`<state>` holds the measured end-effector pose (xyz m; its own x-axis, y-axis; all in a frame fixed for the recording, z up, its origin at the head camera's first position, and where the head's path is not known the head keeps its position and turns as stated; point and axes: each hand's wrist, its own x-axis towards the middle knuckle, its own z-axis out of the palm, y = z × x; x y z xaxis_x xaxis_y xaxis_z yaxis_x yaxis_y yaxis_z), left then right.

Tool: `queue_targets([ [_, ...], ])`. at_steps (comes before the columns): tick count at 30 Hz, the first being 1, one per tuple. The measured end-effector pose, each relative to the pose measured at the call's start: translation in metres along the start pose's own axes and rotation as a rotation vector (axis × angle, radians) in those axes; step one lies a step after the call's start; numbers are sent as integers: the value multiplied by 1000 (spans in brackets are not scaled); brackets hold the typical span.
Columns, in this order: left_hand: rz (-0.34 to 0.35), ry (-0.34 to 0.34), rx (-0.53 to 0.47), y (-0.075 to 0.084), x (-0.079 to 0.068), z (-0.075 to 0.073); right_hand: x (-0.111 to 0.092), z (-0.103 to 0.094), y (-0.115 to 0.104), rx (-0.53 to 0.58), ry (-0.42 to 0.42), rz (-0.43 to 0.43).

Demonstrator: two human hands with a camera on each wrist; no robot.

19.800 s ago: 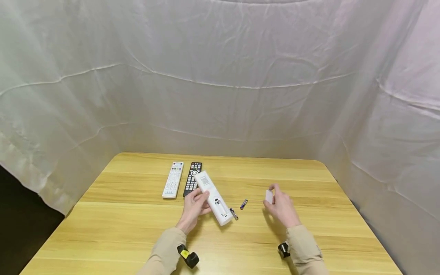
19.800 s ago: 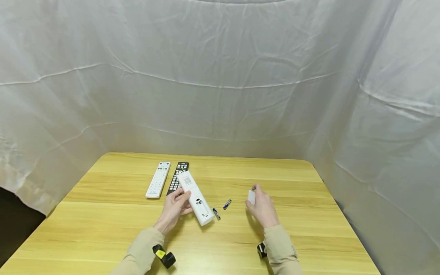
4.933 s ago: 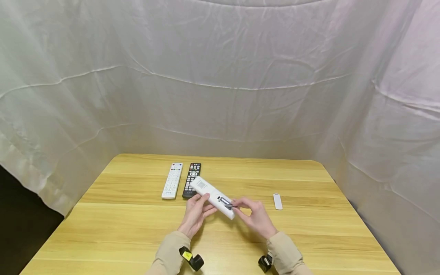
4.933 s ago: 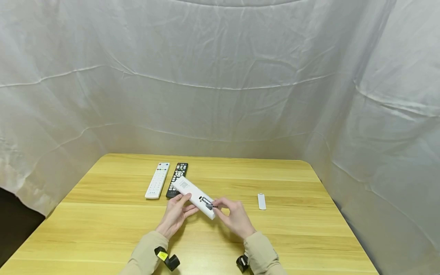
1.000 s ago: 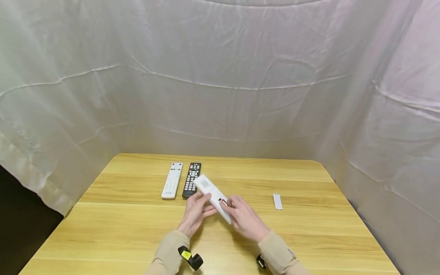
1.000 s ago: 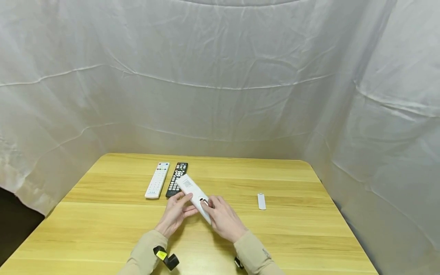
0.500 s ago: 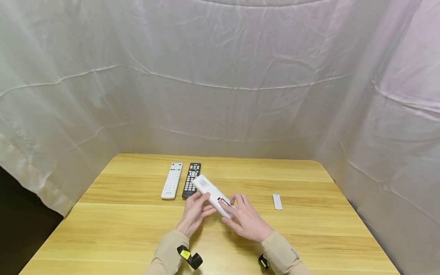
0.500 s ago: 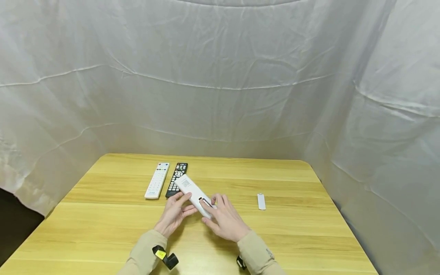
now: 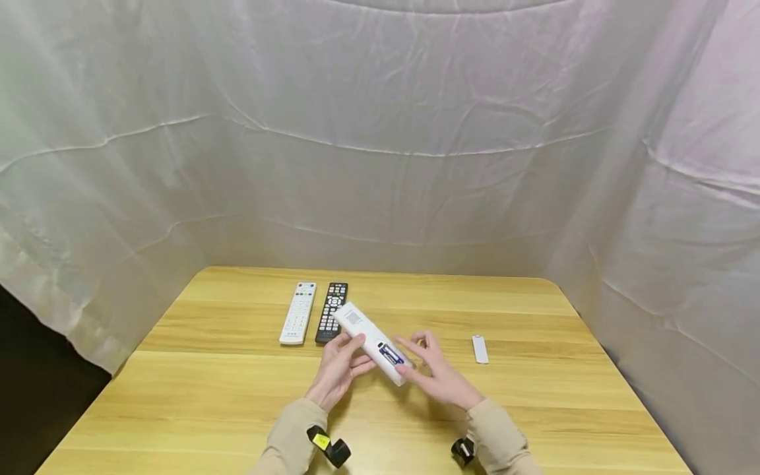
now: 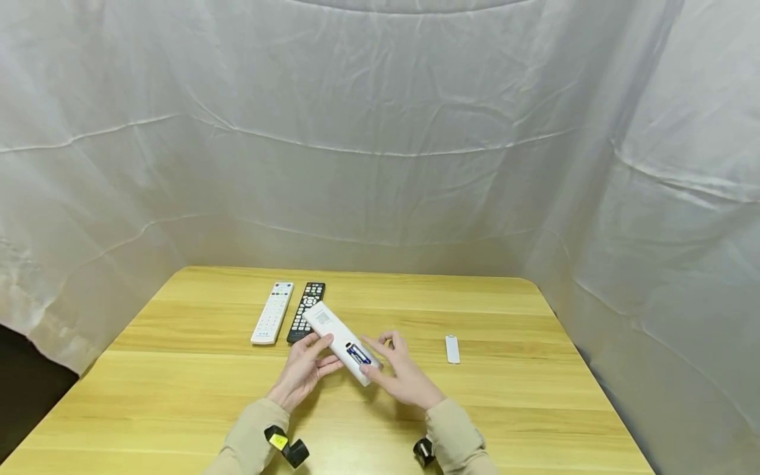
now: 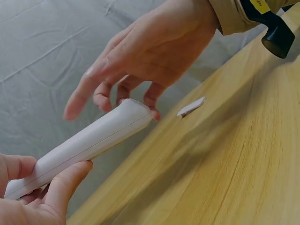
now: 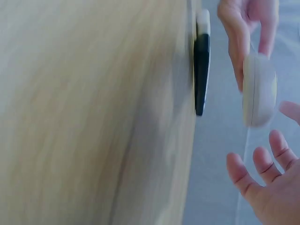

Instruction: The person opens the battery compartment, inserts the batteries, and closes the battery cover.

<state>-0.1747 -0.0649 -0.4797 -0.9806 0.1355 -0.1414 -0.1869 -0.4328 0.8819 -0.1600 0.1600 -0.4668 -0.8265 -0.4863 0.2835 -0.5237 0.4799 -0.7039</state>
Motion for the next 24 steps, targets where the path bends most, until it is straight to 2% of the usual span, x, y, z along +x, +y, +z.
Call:
queue_targets([
  [4, 2, 8, -7, 0, 0, -1, -1, -5, 11, 77, 73, 67],
  [11, -1, 7, -16, 0, -1, -1, -3, -11, 25, 60, 178, 173],
  [21, -21, 7, -44, -1, 0, -2, -3, -23, 37, 49, 269, 245],
  [24, -23, 6, -55, -1, 0, -2, -4, -28, 41, 16, 297, 283],
])
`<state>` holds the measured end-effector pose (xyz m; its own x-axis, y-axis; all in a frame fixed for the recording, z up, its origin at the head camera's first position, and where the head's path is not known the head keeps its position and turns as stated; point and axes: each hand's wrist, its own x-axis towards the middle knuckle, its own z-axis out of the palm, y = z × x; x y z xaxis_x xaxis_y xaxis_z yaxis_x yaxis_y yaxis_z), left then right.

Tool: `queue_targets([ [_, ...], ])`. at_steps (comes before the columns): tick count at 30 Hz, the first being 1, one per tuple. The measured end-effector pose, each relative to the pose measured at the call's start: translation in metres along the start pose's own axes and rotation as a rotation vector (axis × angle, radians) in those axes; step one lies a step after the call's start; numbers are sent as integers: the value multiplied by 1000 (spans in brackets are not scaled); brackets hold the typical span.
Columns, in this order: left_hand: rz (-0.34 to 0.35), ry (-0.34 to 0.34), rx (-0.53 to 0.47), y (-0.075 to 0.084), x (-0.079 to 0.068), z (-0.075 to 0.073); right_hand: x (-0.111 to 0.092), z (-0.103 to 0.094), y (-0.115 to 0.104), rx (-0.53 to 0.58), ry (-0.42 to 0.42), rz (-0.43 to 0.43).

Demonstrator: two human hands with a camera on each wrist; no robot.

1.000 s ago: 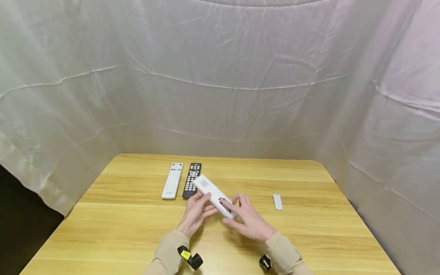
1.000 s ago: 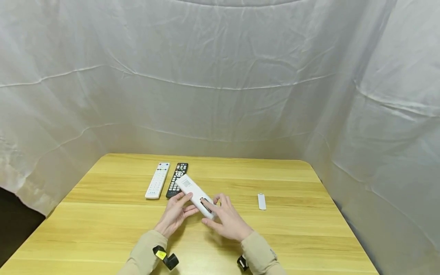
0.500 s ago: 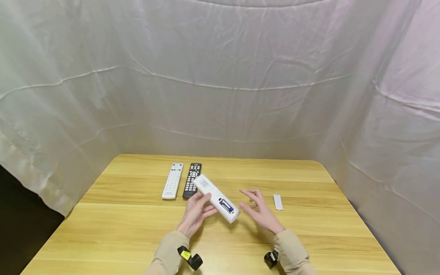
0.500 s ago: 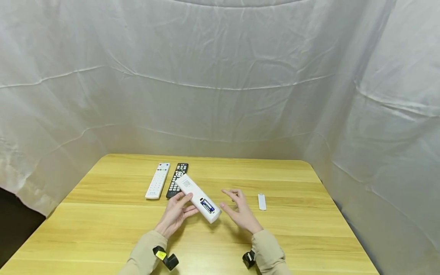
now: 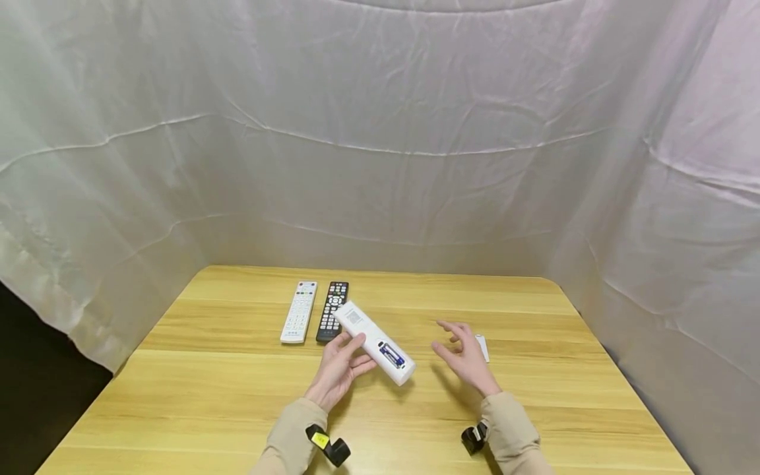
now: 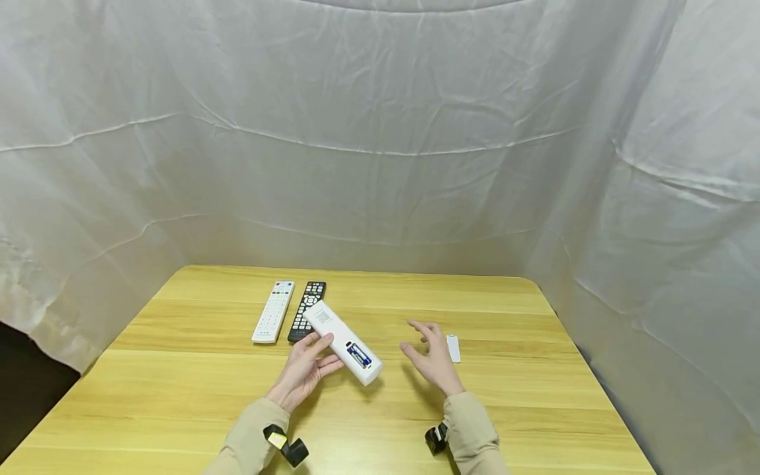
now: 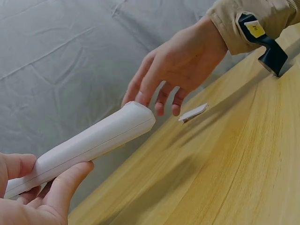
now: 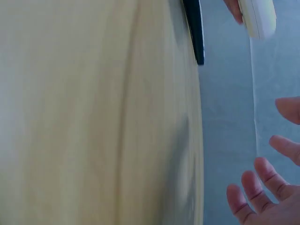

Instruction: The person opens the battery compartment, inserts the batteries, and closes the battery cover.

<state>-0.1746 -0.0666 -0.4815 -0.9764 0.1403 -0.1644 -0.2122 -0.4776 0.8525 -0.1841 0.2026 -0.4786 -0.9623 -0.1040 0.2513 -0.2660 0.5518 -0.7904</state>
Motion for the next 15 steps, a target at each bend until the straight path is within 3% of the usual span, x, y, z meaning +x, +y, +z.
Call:
queue_targets([
  [7, 0, -10, -9, 0, 1, -1, 4, -15, 11, -190, 41, 89],
  [15, -7, -7, -16, 0, -1, -2, 8, -37, 17, -360, 23, 202],
])
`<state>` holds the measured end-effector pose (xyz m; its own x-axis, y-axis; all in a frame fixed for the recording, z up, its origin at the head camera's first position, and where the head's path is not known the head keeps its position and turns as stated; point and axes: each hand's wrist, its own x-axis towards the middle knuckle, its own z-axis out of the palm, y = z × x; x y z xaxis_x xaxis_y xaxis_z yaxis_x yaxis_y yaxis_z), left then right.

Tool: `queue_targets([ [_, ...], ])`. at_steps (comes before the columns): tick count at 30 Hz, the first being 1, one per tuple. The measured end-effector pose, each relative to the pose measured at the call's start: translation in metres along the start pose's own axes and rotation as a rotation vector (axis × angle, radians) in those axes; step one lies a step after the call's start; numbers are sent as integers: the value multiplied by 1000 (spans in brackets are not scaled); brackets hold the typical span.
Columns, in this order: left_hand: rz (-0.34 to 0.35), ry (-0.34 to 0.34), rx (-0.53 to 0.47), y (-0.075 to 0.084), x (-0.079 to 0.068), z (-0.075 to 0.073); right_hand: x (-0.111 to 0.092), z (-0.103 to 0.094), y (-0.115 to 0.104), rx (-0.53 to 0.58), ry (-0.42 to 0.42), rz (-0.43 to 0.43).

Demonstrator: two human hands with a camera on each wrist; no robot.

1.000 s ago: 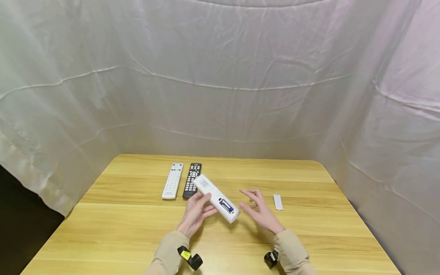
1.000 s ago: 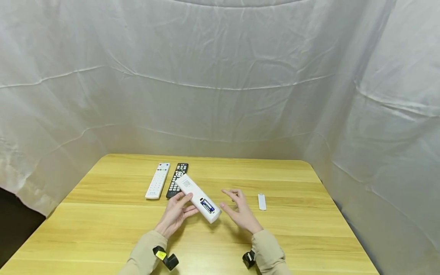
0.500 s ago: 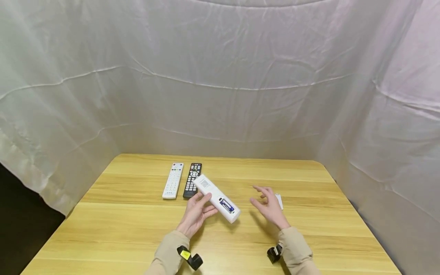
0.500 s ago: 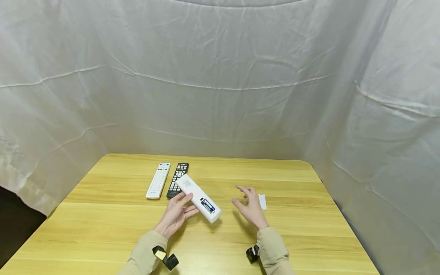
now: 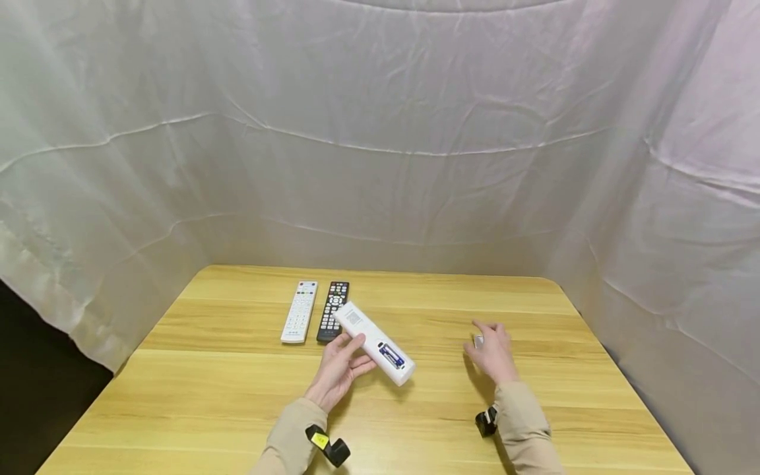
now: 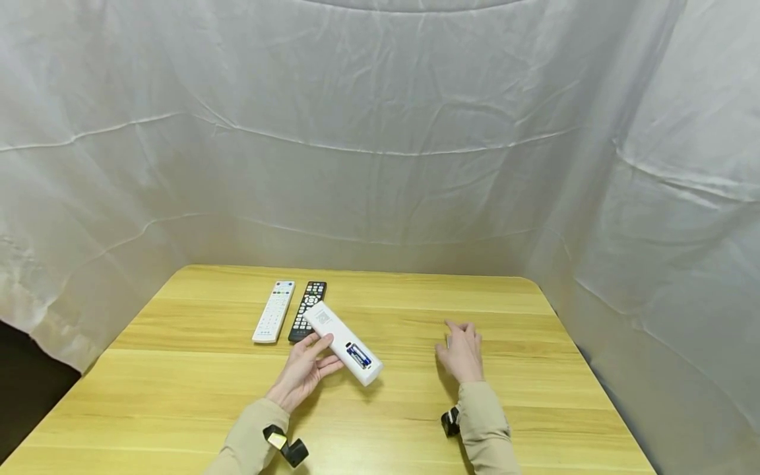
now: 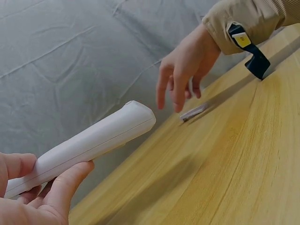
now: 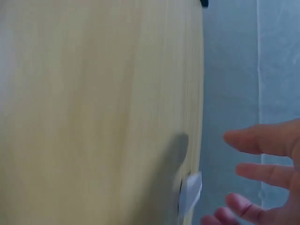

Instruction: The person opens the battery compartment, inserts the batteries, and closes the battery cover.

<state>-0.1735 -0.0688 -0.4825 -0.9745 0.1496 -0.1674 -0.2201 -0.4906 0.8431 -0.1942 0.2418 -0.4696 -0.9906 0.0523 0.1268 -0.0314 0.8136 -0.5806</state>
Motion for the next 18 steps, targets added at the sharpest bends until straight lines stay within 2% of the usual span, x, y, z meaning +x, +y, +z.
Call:
queue_targets([
  [4, -2, 2, -5, 0, 0, 0, 3, -6, 6, -84, -23, 43],
  [10, 0, 2, -3, -2, 0, -1, 6, -11, 7, -123, -97, 92],
  [18, 1, 15, -4, -2, 0, -1, 10, -13, 4, -173, -148, 94],
])
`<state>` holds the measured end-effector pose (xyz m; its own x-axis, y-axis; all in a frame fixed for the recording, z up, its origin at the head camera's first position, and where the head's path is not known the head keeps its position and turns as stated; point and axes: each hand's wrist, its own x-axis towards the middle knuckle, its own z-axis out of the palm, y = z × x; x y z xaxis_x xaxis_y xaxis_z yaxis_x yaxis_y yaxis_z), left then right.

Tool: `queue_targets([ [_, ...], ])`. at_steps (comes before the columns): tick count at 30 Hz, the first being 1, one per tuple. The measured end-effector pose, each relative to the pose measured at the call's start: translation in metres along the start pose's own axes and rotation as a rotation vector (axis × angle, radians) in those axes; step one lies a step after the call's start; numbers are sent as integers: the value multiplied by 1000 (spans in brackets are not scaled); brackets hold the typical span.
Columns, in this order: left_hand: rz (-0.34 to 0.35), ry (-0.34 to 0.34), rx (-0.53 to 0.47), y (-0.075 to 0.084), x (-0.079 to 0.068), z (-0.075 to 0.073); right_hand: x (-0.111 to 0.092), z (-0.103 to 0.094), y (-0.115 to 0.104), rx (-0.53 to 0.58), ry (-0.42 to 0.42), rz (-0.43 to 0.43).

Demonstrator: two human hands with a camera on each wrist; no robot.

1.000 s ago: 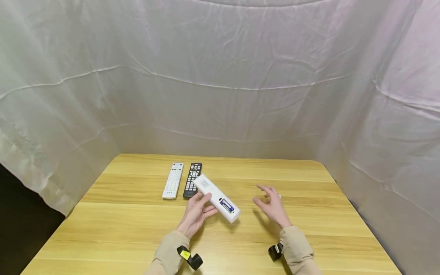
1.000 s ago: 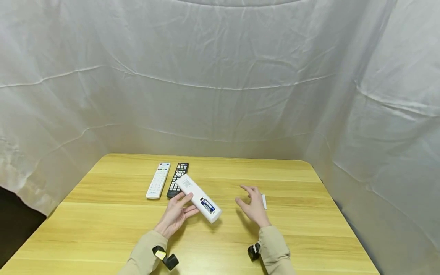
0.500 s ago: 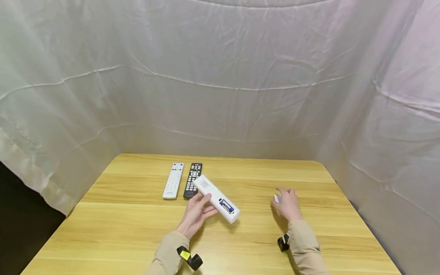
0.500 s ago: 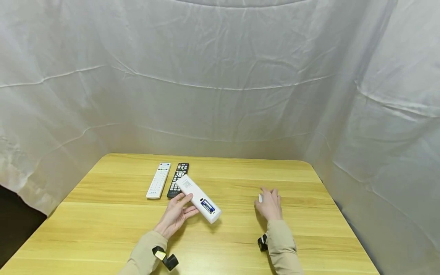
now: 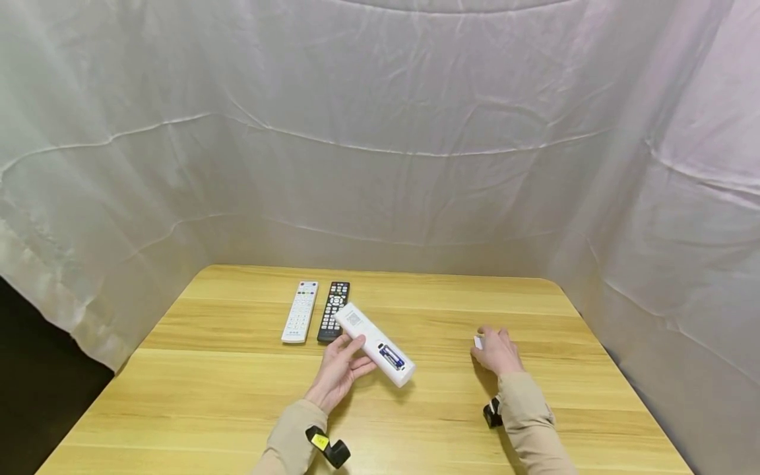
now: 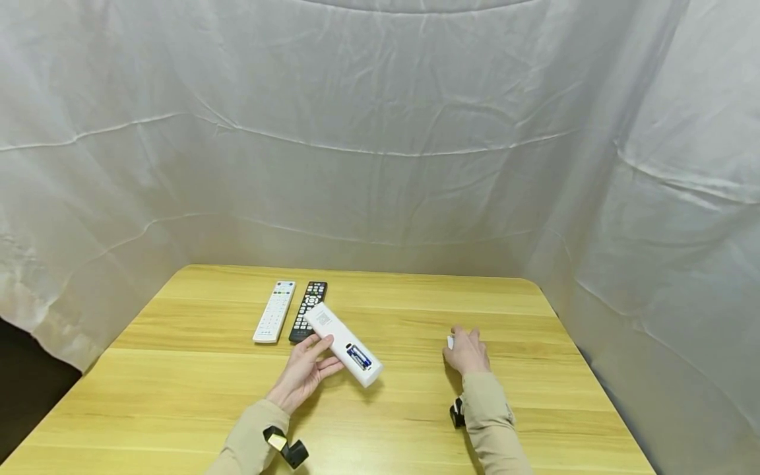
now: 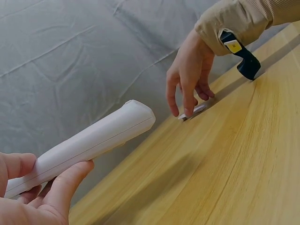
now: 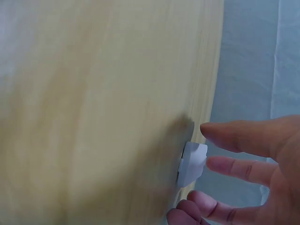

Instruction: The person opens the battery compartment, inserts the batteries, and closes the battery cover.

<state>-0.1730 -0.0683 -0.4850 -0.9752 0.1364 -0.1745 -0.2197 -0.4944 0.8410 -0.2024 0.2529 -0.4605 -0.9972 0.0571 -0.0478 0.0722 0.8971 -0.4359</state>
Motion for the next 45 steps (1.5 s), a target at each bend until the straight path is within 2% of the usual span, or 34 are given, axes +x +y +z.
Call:
queue_targets([
  [12, -1, -10, -19, 0, 0, -1, 4, 1, 1, -35, -29, 9],
  [26, -4, -14, -32, 0, -2, -1, 9, 4, 4, -66, -22, -26],
  [39, -4, -13, -30, -1, -1, -1, 10, 3, 5, -48, -35, -33],
  [45, -7, -7, -28, -1, 1, -2, 6, 7, 0, -45, 20, -84],
])
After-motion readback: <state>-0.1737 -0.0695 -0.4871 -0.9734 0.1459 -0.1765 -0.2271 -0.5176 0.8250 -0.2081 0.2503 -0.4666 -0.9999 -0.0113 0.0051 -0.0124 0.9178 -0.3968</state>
